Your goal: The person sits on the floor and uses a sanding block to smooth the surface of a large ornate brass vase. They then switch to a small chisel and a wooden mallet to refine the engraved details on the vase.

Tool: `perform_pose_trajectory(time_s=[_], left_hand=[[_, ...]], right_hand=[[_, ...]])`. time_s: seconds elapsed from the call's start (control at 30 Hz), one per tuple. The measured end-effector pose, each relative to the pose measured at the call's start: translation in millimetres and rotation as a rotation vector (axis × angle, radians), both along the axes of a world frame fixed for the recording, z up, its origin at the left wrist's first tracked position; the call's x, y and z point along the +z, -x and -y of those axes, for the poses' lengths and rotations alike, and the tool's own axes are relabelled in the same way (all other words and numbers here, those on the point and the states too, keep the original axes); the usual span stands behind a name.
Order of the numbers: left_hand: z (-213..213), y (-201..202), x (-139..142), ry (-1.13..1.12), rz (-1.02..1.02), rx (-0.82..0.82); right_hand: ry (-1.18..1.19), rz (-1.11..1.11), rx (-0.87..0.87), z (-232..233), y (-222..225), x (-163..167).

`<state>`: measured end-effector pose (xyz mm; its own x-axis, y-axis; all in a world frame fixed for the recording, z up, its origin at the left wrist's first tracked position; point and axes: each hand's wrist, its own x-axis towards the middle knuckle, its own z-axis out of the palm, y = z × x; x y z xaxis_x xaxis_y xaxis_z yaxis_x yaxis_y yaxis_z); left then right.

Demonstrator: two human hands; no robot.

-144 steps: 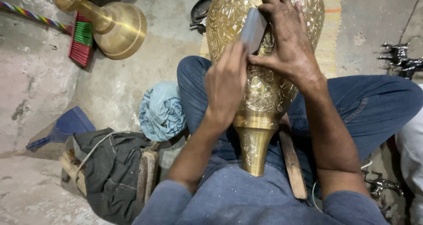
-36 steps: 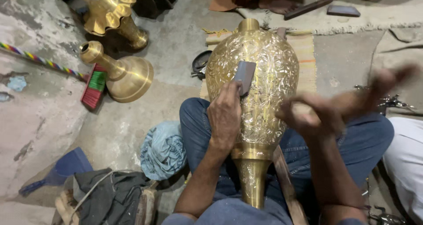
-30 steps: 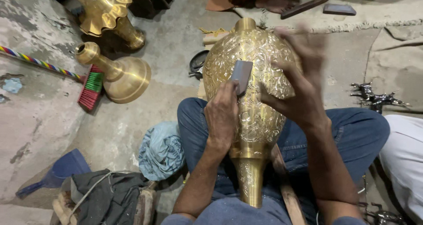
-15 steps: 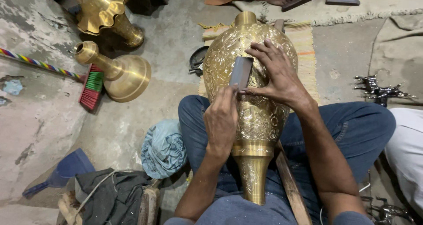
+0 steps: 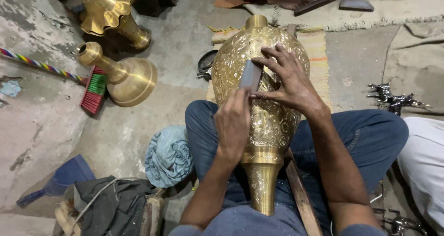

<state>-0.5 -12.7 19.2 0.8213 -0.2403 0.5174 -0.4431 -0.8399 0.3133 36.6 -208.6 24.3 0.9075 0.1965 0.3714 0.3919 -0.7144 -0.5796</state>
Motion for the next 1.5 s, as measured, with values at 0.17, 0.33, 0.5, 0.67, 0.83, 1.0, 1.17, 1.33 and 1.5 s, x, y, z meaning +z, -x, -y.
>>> perform_pose_trajectory(time_s=[0.17, 0.33, 0.5, 0.67, 0.83, 1.0, 1.17, 1.33, 1.5], left_hand=[[0.9, -3.0, -2.0, 0.052, 0.032, -0.039], [-2.1, 0.8, -4.8, 0.024, 0.039, -0.016], [-1.7, -4.1, -6.8, 0.024, -0.031, -0.010], [-4.8, -0.7, -9.6, 0.015, 0.055, -0.019], [-3.3, -1.1, -8.9, -0.017, 0.048, -0.007], [-3.2, 1.6, -6.3, 0.047, -0.036, 0.002], [-0.9, 0.2, -3.3, 0.023, 0.003, -0.006], [-1.8, 1.5, -2.8, 0.017, 0.028, -0.009], [-3.8, -0.7, -6.7, 0.014, 0.037, 0.014]], right_hand=[[-0.001, 0.014, -0.003, -0.6, 0.7, -2.2], [-0.009, 0.024, -0.013, -0.7, -0.9, -2.4], [-0.002, 0.012, -0.013, -0.2, -0.6, -3.8], [-0.016, 0.003, -0.020, -1.3, -0.3, -5.3], [-0.012, 0.011, -0.008, -0.4, -0.8, -5.0], [-0.021, 0.007, -0.001, 0.1, -0.8, -5.9], [-0.021, 0.011, -0.007, -0.3, -0.6, -6.5], [-0.009, 0.005, -0.008, 0.1, -0.8, -5.2], [-0.027, 0.007, -0.014, -1.1, 0.9, -5.5]])
